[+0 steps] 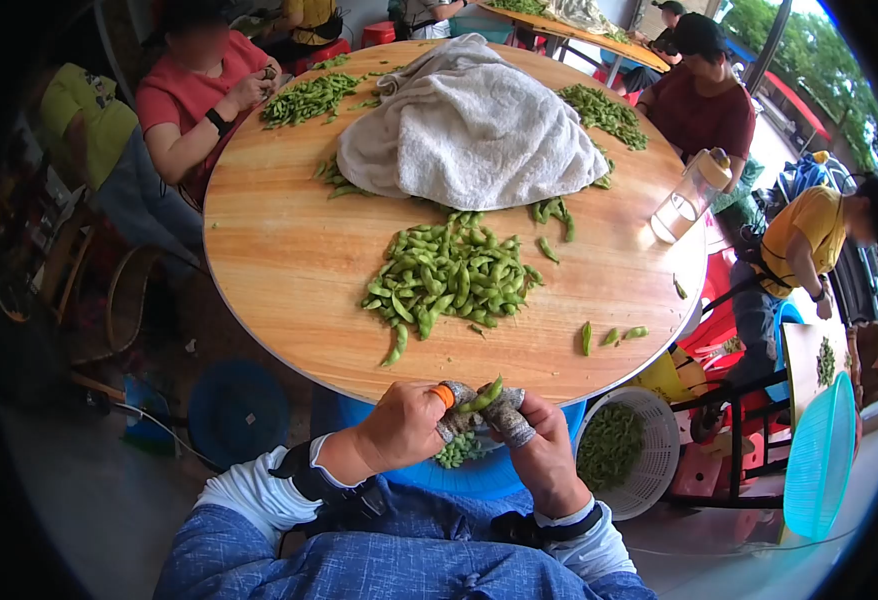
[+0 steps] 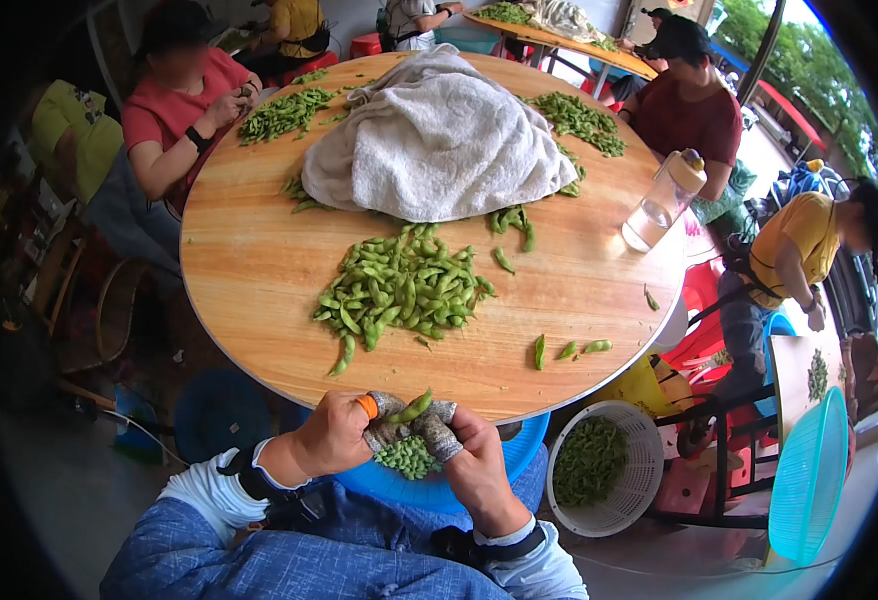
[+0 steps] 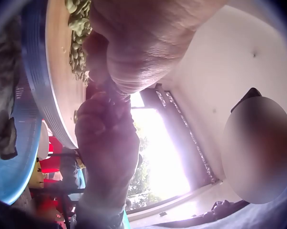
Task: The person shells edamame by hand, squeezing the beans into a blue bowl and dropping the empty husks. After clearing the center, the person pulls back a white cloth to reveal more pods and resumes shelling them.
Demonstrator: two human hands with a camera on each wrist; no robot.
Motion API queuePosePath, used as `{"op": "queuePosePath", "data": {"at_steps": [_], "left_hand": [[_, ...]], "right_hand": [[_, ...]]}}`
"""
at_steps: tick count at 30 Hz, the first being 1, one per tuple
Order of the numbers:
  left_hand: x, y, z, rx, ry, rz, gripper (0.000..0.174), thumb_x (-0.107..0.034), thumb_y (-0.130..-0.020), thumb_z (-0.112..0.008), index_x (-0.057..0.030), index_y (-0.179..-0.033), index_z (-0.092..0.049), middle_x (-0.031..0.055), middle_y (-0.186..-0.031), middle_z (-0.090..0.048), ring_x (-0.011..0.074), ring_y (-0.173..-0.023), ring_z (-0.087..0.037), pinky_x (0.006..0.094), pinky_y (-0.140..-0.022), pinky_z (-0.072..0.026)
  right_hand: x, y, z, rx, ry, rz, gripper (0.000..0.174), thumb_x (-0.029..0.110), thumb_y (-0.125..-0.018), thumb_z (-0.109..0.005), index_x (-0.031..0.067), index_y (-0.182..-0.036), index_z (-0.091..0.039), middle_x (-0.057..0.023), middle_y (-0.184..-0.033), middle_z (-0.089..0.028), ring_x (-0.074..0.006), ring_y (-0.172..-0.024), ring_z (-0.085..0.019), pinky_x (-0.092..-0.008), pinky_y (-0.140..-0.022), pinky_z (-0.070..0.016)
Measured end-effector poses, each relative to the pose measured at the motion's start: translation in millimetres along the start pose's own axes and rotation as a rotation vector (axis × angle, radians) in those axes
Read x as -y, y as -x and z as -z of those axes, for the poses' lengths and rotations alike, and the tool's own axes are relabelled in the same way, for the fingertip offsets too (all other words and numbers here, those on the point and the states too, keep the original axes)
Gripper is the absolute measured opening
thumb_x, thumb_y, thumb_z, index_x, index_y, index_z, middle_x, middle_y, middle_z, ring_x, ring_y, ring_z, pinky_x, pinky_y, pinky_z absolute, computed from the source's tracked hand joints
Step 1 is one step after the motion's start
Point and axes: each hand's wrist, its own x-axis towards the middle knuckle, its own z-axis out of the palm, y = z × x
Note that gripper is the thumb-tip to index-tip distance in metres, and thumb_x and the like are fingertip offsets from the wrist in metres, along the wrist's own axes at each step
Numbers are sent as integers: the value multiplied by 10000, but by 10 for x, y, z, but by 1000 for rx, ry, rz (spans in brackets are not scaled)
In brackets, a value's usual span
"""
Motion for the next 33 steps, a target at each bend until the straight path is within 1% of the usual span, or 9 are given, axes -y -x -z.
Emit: {"op": "queuePosePath", "data": {"at_steps": [4, 7, 13, 18, 22, 25, 28, 31, 33], "left_hand": [[13, 17, -14, -12, -25, -32, 311, -14, -594, -573, 16, -903, -560, 167, -763, -580, 314, -721, -575, 344, -635, -468], [-35, 13, 13, 12, -70, -8, 247, 32, -623, -598, 32, -869, -581, 154, -832, -593, 286, -766, -589, 299, -669, -464], [-38, 22, -9, -6, -124, -45, 329, 48, -539, -563, 32, -867, -577, 159, -807, -583, 312, -739, -578, 330, -657, -467], [-7, 47, -42, 8, -130, -68, 310, -4, -545, -556, 24, -853, -553, 158, -749, -559, 313, -706, -560, 357, -624, -464], [57, 57, -120, -41, -47, -77, 281, -17, -600, -575, 21, -878, -550, 149, -734, -556, 292, -695, -567, 331, -610, -460], [0, 38, -169, -121, 363, 12, 138, -101, -764, -578, 7, -845, -550, 78, -727, -566, 176, -635, -555, 276, -599, -443], [0, 88, -179, -83, 585, 225, 156, -173, -847, -497, -25, -832, -543, 16, -670, -509, 88, -548, -450, 220, -513, -376], [100, 111, -276, -95, 1342, 554, 190, -212, -874, -450, -47, -832, -535, -22, -632, -455, 48, -502, -354, 189, -465, -291], [120, 100, -259, -20, 1319, 547, 209, -237, -879, -441, -51, -863, -535, -34, -616, -431, 47, -488, -320, 190, -456, -261]], "right_hand": [[-44, 5, 34, -6, -38, -37, 244, 165, -805, -568, -19, -966, -565, -5, -842, -586, -57, -721, -501, -190, -646, -385], [-46, 14, 51, 9, -36, -30, 218, 132, -818, -542, -22, -972, -559, -9, -857, -585, -59, -732, -507, -193, -655, -397], [-102, -7, 69, 17, -15, 23, 182, 61, -836, -488, -32, -980, -549, -21, -889, -588, -70, -777, -531, -203, -698, -425], [-125, -34, 28, -54, 30, 35, 193, 112, -803, -557, -22, -941, -570, -26, -834, -600, -85, -733, -539, -206, -665, -416], [-168, -59, 68, -23, 37, 59, 183, 90, -811, -537, -26, -951, -561, -31, -852, -601, -94, -753, -549, -218, -687, -430], [-205, -63, 105, 38, 5, 117, 165, 46, -826, -497, -34, -963, -544, -29, -875, -590, -84, -773, -533, -219, -710, -426], [-247, -66, 120, 93, 31, 235, 168, 56, -824, -507, -34, -963, -541, -32, -879, -588, -86, -782, -531, -223, -715, -425], [-302, -109, 187, 169, 74, 315, 173, 66, -821, -517, -33, -962, -538, -34, -886, -586, -89, -794, -530, -224, -723, -423], [-281, -121, 208, 191, 82, 294, 177, 75, -820, -523, -32, -960, -536, -36, -891, -583, -92, -800, -531, -225, -729, -422]]}}
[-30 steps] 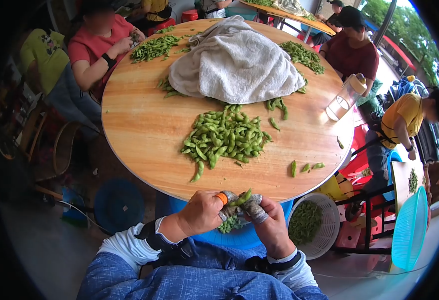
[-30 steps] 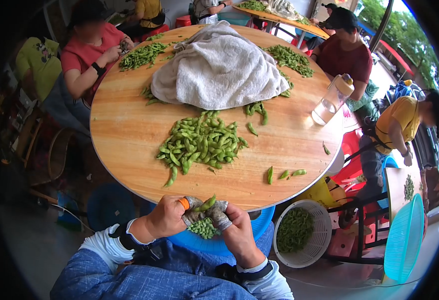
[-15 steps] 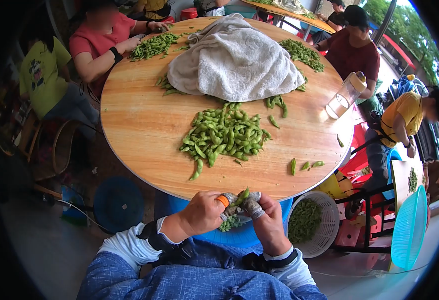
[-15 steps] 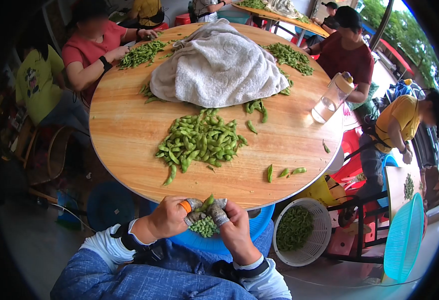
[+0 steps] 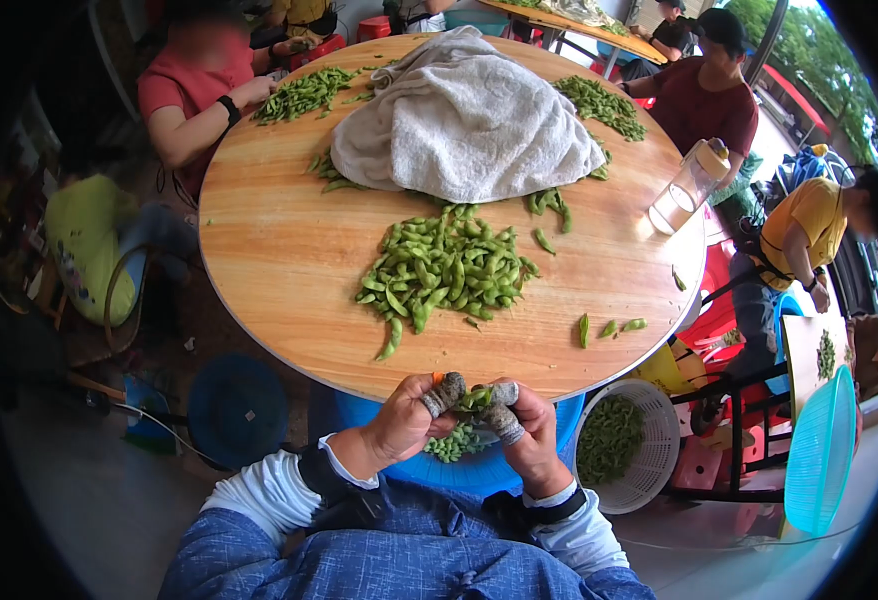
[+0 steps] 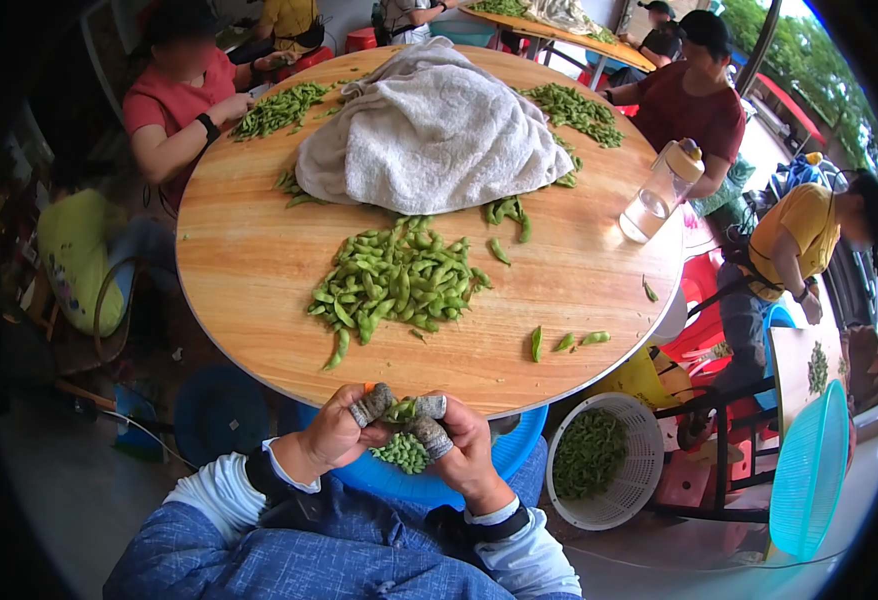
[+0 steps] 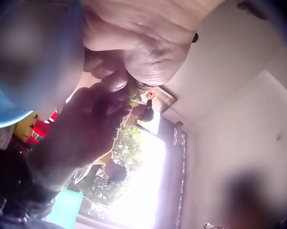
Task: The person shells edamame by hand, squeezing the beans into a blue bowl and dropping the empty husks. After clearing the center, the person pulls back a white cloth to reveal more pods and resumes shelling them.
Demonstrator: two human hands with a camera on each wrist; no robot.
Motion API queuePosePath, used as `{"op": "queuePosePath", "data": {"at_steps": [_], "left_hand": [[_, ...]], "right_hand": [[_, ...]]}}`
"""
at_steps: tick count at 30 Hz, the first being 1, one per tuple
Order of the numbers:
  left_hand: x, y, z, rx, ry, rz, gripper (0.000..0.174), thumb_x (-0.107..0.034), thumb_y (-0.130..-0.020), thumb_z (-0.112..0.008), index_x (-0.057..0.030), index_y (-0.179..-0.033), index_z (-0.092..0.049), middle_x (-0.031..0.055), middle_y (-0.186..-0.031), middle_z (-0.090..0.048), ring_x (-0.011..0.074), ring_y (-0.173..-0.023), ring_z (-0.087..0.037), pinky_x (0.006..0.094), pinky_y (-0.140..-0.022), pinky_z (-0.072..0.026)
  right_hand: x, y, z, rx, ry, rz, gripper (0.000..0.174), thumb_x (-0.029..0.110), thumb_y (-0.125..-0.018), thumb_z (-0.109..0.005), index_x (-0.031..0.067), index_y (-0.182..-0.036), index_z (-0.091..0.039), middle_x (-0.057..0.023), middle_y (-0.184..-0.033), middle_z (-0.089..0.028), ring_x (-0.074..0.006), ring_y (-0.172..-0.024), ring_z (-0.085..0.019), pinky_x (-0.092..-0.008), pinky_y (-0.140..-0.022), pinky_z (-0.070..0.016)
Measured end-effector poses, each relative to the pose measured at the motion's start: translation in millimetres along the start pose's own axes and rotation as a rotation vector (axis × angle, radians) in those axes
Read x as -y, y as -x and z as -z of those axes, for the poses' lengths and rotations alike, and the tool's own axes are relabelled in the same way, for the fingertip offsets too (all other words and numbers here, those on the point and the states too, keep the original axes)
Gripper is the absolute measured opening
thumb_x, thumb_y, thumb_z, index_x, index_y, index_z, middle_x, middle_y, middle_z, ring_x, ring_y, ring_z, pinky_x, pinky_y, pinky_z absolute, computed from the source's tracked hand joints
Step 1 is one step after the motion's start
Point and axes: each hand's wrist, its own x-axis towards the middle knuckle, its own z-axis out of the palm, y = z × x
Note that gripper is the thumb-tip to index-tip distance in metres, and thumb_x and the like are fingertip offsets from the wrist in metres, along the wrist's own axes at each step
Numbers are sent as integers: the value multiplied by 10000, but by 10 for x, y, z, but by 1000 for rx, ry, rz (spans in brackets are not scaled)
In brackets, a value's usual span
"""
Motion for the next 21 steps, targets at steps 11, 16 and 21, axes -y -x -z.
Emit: {"op": "queuePosePath", "data": {"at_steps": [11, 16, 21], "left_hand": [[-191, -11, -99, 22, -624, -175, 178, -169, -832, -526, -4, -766, -540, -8, -629, -512, 60, -599, -437, 230, -530, -384], [-124, -12, -87, -81, -807, -249, 111, -66, -779, -452, 9, -768, -534, -1, -622, -503, 67, -598, -443, 231, -535, -380], [-75, -28, -72, -110, -692, -179, 159, -11, -736, -386, 10, -783, -536, 16, -679, -525, 65, -663, -459, 224, -587, -384]], "right_hand": [[122, 3, -25, -60, 11, -169, 172, 69, -809, -531, -32, -948, -538, -33, -873, -583, -80, -785, -526, -217, -688, -430], [110, -18, -105, -101, 514, 9, 148, -12, -690, -560, -15, -838, -555, -83, -739, -554, -178, -670, -541, -273, -578, -422], [254, -51, -192, -83, 868, 143, 209, -47, -582, -554, -4, -787, -555, -131, -665, -497, -293, -614, -504, -314, -538, -396]]}}
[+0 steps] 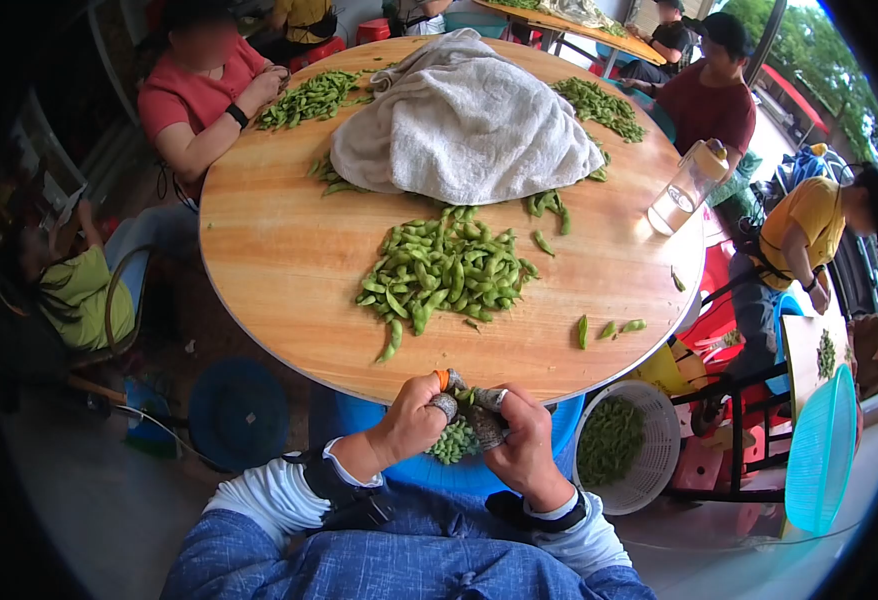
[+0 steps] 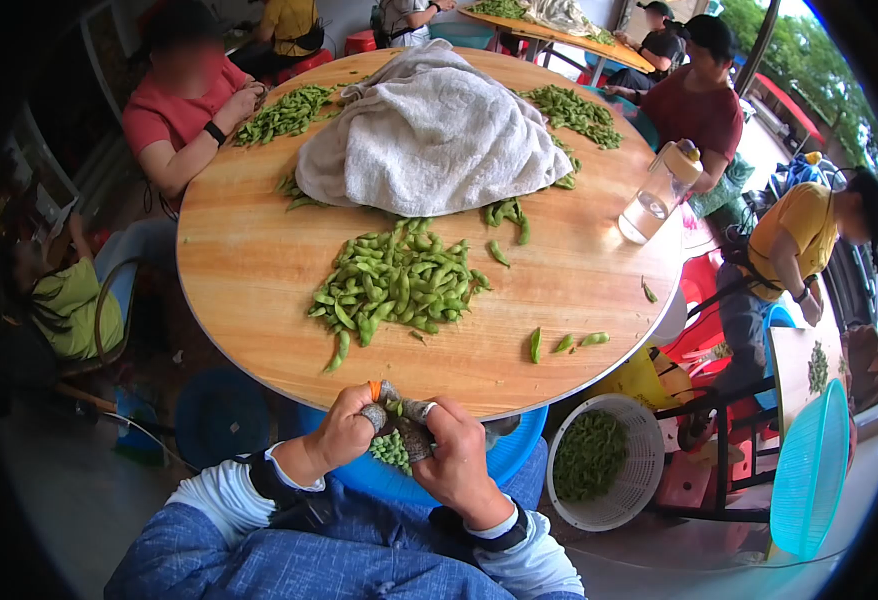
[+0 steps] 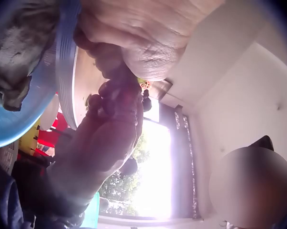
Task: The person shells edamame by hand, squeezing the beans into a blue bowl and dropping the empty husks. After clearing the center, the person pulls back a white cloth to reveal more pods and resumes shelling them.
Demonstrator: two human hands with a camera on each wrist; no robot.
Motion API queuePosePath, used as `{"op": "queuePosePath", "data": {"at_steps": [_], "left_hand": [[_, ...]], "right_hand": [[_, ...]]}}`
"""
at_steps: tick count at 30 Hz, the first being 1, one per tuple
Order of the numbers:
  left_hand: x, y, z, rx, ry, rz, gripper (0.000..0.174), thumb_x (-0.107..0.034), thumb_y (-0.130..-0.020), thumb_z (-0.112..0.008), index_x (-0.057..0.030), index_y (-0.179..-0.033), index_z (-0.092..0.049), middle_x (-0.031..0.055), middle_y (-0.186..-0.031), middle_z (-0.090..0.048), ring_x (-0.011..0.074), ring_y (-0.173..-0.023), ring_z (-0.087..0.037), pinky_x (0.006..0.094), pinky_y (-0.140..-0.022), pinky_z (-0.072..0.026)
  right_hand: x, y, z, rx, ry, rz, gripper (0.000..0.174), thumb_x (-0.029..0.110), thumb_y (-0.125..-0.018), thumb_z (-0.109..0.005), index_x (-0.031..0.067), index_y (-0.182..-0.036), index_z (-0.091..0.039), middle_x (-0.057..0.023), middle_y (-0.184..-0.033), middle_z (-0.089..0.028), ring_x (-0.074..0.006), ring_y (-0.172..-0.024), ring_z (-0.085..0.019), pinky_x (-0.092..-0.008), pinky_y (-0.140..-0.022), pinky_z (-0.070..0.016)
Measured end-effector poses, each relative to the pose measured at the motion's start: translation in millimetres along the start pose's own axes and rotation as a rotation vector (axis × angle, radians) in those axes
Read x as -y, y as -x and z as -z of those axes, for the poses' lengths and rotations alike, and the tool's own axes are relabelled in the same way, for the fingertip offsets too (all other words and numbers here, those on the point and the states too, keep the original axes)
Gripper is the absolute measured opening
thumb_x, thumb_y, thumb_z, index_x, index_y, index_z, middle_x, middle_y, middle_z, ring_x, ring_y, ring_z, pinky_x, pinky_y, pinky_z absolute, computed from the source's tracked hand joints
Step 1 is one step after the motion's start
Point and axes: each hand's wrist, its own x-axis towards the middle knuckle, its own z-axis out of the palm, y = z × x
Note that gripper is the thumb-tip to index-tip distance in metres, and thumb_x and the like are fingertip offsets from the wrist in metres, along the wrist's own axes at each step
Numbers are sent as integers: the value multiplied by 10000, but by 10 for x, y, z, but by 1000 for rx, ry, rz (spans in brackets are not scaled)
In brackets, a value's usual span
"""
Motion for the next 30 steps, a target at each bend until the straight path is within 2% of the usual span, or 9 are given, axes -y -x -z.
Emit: {"op": "queuePosePath", "data": {"at_steps": [2, 5, 8, 11, 12, 16, 19, 26, 30], "left_hand": [[140, -7, 7, 32, 112, 19, 172, -1, -728, -382, 7, -804, -537, 23, -707, -532, 65, -689, -462, 222, -610, -386], [7, 3, 57, 66, -80, -23, 127, -24, -763, -439, -4, -859, -520, 12, -712, -518, 60, -705, -461, 208, -623, -384], [-35, 16, 143, 73, 166, 18, 139, -92, -790, -540, -18, -900, -497, -10, -703, -504, 42, -685, -459, 189, -600, -380], [-38, 8, 106, 155, 124, 9, 191, -150, -780, -599, -26, -883, -498, -30, -687, -502, 30, -623, -457, 181, -548, -376], [-46, 3, 113, 177, 109, 3, 211, -170, -777, -619, -29, -878, -498, -36, -682, -501, 26, -602, -456, 178, -531, -375], [-65, -38, 184, 325, 178, 182, 124, -122, -816, -556, -13, -861, -517, -20, -694, -519, 47, -613, -477, 192, -547, -391], [-86, -26, 182, 353, 210, 160, 61, -27, -796, -526, -11, -854, -512, -31, -682, -502, 43, -619, -467, 187, -550, -388], [23, -10, 127, 268, 200, 112, 189, 72, -748, -417, -5, -899, -499, -6, -740, -505, 66, -670, -474, 211, -597, -399], [61, 13, 69, 235, 292, 117, 220, 70, -735, -407, -2, -923, -496, 2, -712, -496, 78, -660, -469, 215, -615, -398]], "right_hand": [[-26, 7, 2, 8, -9, -10, 205, -48, -599, -547, -7, -800, -560, -121, -679, -518, -261, -625, -519, -293, -547, -400], [-115, 47, 4, -10, -110, -88, 177, -52, -632, -546, -15, -805, -562, -112, -676, -525, -214, -621, -529, -284, -541, -402], [-164, 48, 68, 5, -121, -149, 121, -45, -676, -551, -33, -796, -558, -88, -679, -539, -140, -627, -526, -259, -542, -403], [-68, 28, 79, 128, -62, -98, 103, -30, -685, -562, -30, -788, -557, -78, -685, -546, -139, -630, -526, -249, -550, -402], [-68, 12, 79, 150, -83, -77, 88, -18, -637, -565, -31, -700, -504, -135, -628, -470, -227, -560, -467, -290, -517, -374], [-113, -31, 184, 271, -306, -172, 102, -22, -639, -563, -35, -730, -518, -103, -617, -472, -170, -583, -453, -285, -543, -376], [-166, -32, 204, 309, -448, -282, 102, -26, -636, -561, -31, -727, -517, -112, -615, -473, -174, -587, -453, -289, -552, -378], [-128, -64, 197, 311, -23, -88, 171, -31, -560, -558, -29, -727, -519, -150, -666, -494, -334, -627, -497, -342, -554, -399], [-107, -45, 211, 242, -88, -169, 195, -56, -585, -551, -28, -778, -553, -144, -696, -524, -281, -661, -537, -320, -581, -419]]}}
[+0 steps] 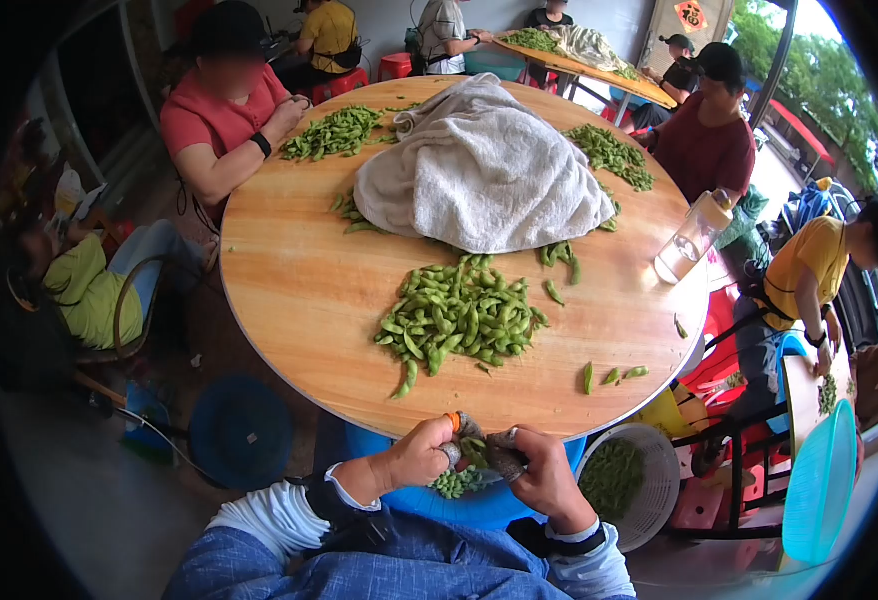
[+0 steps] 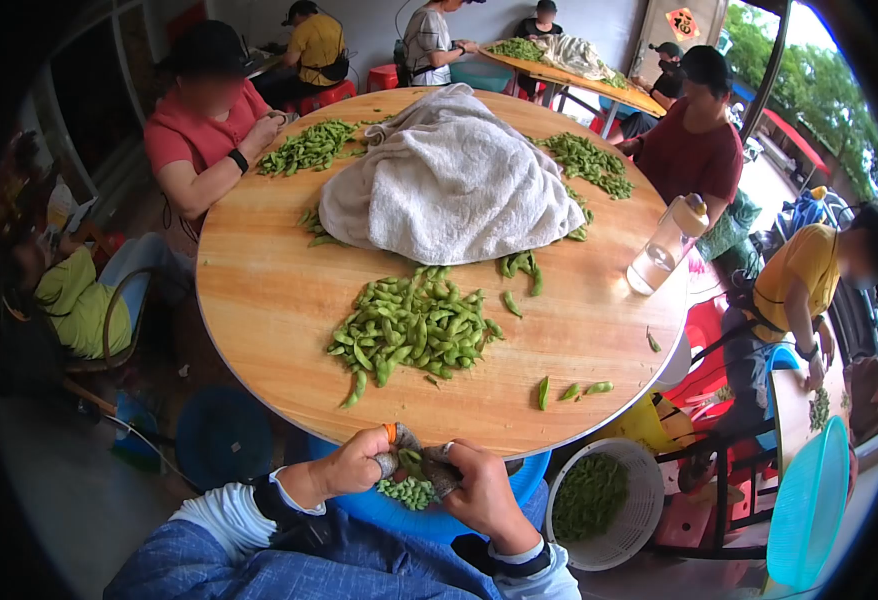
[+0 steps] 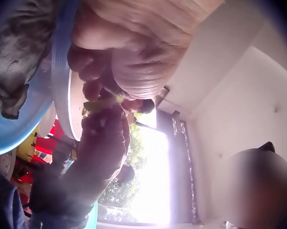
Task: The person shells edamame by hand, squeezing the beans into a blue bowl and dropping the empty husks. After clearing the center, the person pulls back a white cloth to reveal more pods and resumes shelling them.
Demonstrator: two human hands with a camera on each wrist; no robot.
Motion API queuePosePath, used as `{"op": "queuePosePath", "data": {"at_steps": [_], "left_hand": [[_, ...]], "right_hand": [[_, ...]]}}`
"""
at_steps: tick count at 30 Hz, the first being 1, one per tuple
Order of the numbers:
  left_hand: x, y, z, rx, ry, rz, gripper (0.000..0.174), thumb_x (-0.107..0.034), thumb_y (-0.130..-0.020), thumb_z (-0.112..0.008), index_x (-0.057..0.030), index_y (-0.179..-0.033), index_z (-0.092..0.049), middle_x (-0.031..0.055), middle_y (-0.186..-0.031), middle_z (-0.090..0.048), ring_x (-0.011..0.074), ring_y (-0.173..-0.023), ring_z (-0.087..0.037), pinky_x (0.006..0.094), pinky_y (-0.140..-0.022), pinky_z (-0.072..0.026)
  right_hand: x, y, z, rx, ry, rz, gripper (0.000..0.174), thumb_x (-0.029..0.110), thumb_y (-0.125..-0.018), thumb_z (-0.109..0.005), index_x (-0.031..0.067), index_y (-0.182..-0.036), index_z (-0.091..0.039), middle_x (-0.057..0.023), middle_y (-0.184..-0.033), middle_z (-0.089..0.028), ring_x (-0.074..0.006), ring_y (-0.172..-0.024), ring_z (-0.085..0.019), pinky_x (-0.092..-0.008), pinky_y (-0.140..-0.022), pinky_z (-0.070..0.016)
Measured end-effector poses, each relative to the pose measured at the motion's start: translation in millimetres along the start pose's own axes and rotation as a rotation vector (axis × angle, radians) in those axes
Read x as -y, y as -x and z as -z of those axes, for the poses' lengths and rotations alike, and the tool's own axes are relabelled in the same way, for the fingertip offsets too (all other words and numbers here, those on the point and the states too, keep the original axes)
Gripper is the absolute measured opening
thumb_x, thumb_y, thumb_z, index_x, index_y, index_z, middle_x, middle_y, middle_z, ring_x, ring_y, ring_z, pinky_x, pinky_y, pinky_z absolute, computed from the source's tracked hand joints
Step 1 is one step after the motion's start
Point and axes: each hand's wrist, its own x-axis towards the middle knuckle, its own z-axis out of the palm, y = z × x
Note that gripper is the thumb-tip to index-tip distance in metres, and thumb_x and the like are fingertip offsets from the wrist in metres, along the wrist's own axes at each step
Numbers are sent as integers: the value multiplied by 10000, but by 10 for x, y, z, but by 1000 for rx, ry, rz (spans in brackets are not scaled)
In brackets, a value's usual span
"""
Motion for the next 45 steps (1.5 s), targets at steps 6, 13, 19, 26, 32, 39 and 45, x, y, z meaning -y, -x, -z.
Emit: {"op": "queuePosePath", "data": {"at_steps": [6, 13, 19, 26, 32, 39, 45], "left_hand": [[-59, 64, -112, 238, -641, -174, 255, -42, -761, -512, -53, -1014, -544, 88, -900, -589, 168, -873, -555, 269, -757, -423], [174, 68, -141, 324, -796, -372, 213, -85, -729, -570, -43, -937, -576, 139, -867, -578, 303, -844, -551, 352, -719, -445], [97, 71, -118, 208, -740, -326, 225, -132, -724, -579, -36, -927, -576, 154, -811, -586, 322, -747, -561, 350, -648, -443], [-391, 71, 137, 34, -549, -215, 169, -4, -765, -579, 2, -934, -576, 52, -832, -608, 98, -755, -554, 219, -677, -439], [-1084, -449, 815, -482, -674, -341, 103, -21, -763, -595, 0, -864, -586, 6, -763, -592, 41, -686, -514, 202, -632, -441], [-1849, -1722, 1603, -772, -1590, -571, 184, -60, -643, -564, -14, -817, -526, 115, -625, -509, 310, -597, -517, 376, -574, -424], [-1953, -2424, 1837, -756, -2021, -609, 154, -56, -716, -473, -44, -848, -551, 173, -747, -576, 306, -764, -572, 409, -669, -444]], "right_hand": [[-141, 44, 467, -416, 136, -40, 139, -33, -717, -557, -33, -854, -576, -144, -679, -572, -167, -619, -560, -283, -574, -439], [-70, -118, 1033, -618, 438, -16, 238, 9, -732, -535, -34, -966, -547, -79, -662, -555, -133, -602, -518, -260, -554, -412], [-15, -1147, 943, -727, -389, 279, 213, 66, -816, -521, -3, -1017, -528, -8, -767, -548, -51, -631, -469, -167, -538, -356], [-640, -2196, 699, -1051, -627, 367, 105, 30, -812, -513, -19, -891, -560, -15, -764, -553, -65, -664, -477, -187, -581, -388], [-935, -2206, 698, -1089, -600, 323, 120, 7, -808, -498, -36, -909, -547, -36, -820, -568, -81, -719, -502, -194, -657, -416], [-912, -2213, 609, -1014, -598, 263, 158, -39, -793, -483, -43, -942, -537, -43, -839, -568, -89, -747, -516, -200, -675, -424], [-942, -2235, 597, -976, -608, 264, 148, -11, -807, -492, -42, -944, -538, -34, -825, -579, -81, -713, -525, -193, -642, -427]]}}
